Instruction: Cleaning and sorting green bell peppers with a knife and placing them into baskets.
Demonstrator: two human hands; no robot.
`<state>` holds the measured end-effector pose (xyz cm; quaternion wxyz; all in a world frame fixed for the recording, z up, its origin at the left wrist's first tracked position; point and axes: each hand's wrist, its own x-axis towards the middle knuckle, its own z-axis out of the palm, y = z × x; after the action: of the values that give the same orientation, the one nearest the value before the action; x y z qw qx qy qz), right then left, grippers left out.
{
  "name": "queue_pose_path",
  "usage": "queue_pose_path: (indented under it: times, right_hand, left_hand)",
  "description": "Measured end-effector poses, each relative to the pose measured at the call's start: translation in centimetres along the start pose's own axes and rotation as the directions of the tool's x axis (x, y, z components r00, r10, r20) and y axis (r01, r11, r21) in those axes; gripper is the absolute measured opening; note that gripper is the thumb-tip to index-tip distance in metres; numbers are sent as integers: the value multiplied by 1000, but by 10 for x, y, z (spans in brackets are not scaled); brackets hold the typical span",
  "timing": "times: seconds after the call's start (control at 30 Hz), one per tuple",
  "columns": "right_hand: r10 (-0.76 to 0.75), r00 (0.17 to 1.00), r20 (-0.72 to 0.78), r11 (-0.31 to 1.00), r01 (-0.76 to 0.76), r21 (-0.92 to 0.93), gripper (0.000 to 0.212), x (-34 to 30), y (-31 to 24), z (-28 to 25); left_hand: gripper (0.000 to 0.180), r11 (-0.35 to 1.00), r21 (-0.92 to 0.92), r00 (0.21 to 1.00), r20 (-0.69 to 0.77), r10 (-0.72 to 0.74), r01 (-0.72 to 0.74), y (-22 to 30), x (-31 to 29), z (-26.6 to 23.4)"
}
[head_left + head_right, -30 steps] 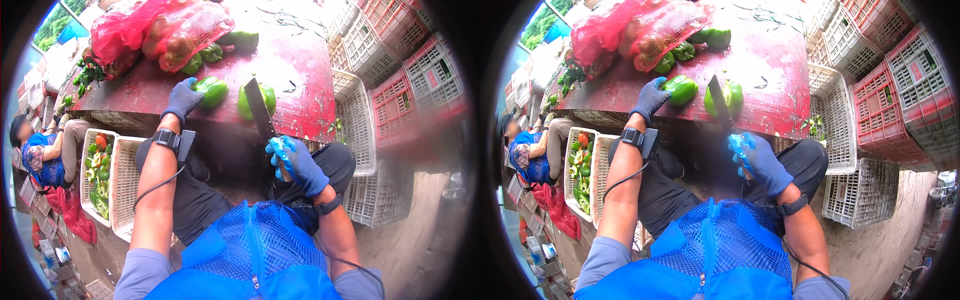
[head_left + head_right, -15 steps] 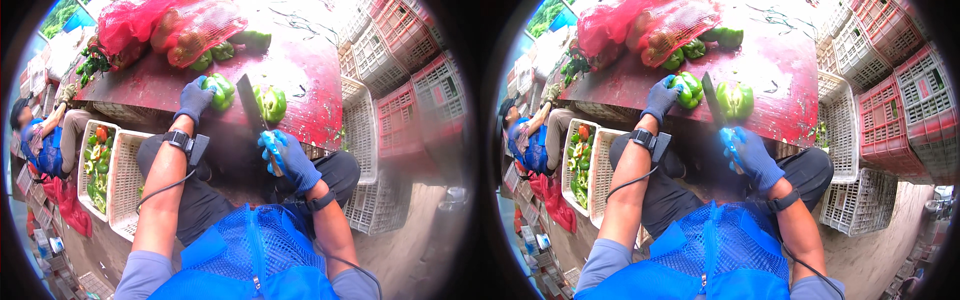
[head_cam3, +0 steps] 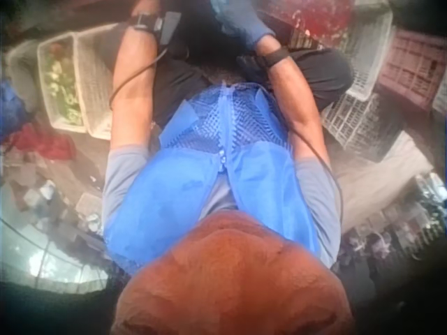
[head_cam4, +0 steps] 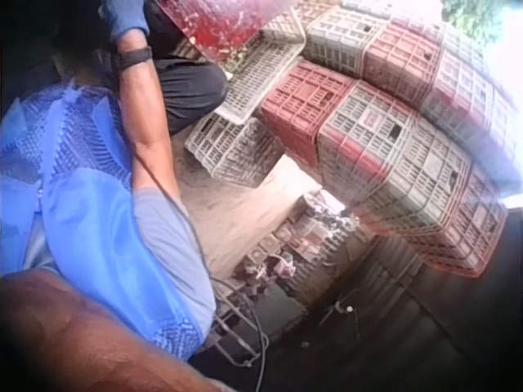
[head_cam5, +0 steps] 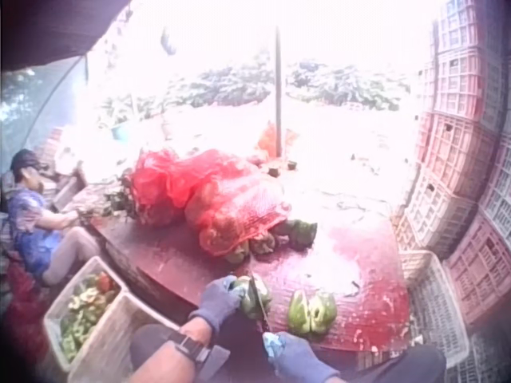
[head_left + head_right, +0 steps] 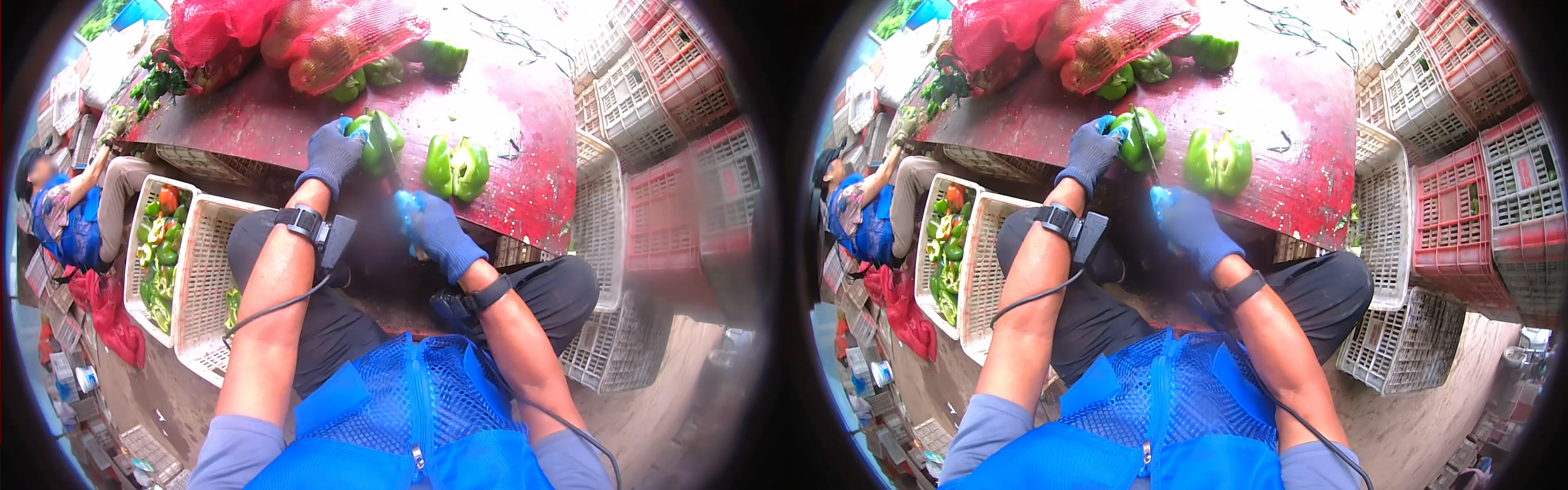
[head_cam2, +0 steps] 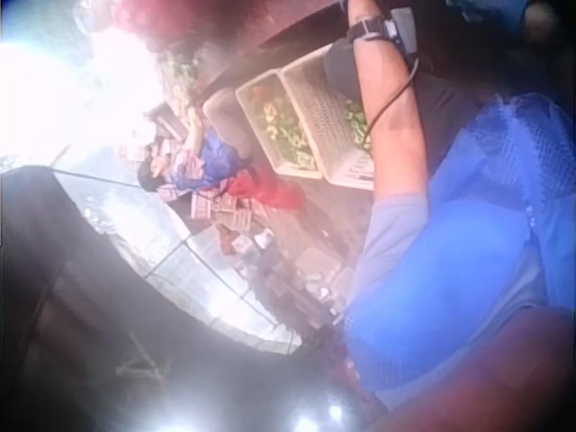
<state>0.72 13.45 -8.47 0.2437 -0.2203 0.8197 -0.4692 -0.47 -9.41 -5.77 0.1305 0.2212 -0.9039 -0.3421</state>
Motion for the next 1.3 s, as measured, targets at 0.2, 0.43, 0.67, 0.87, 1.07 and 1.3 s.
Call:
queue_pose_path:
  times: [0.2, 0.43, 0.67, 0.87, 1.07, 1.3]
  right_hand:
    - [265, 927, 267, 923, -324, 207, 45, 7, -13, -19]
    - [248, 882, 400, 913, -351, 208, 47, -49, -56, -80]
    - [110, 981, 160, 904, -165, 395, 41, -60, -89, -154]
    - [-66, 988, -138, 994, 77, 76, 42, 44, -54, -201]
    - [-427, 861, -276, 904, 415, -106, 48, 108, -80, -231]
    - [-417, 803, -425, 894, 446, -35, 31, 197, -67, -208]
  left_hand:
    - [28, 999, 52, 1000, -29, 11, -10, -4, 2, 3]
    - [40, 999, 2, 997, -73, -39, 40, -5, -3, 8]
    - [54, 998, 18, 995, -89, -56, 57, 4, -5, 15]
    - [64, 983, 147, 991, -81, -102, 113, 13, -15, 21]
    - [67, 971, 207, 992, -55, -111, 120, 24, -19, 18]
    - [69, 960, 244, 990, -44, -134, 141, 27, -19, 20]
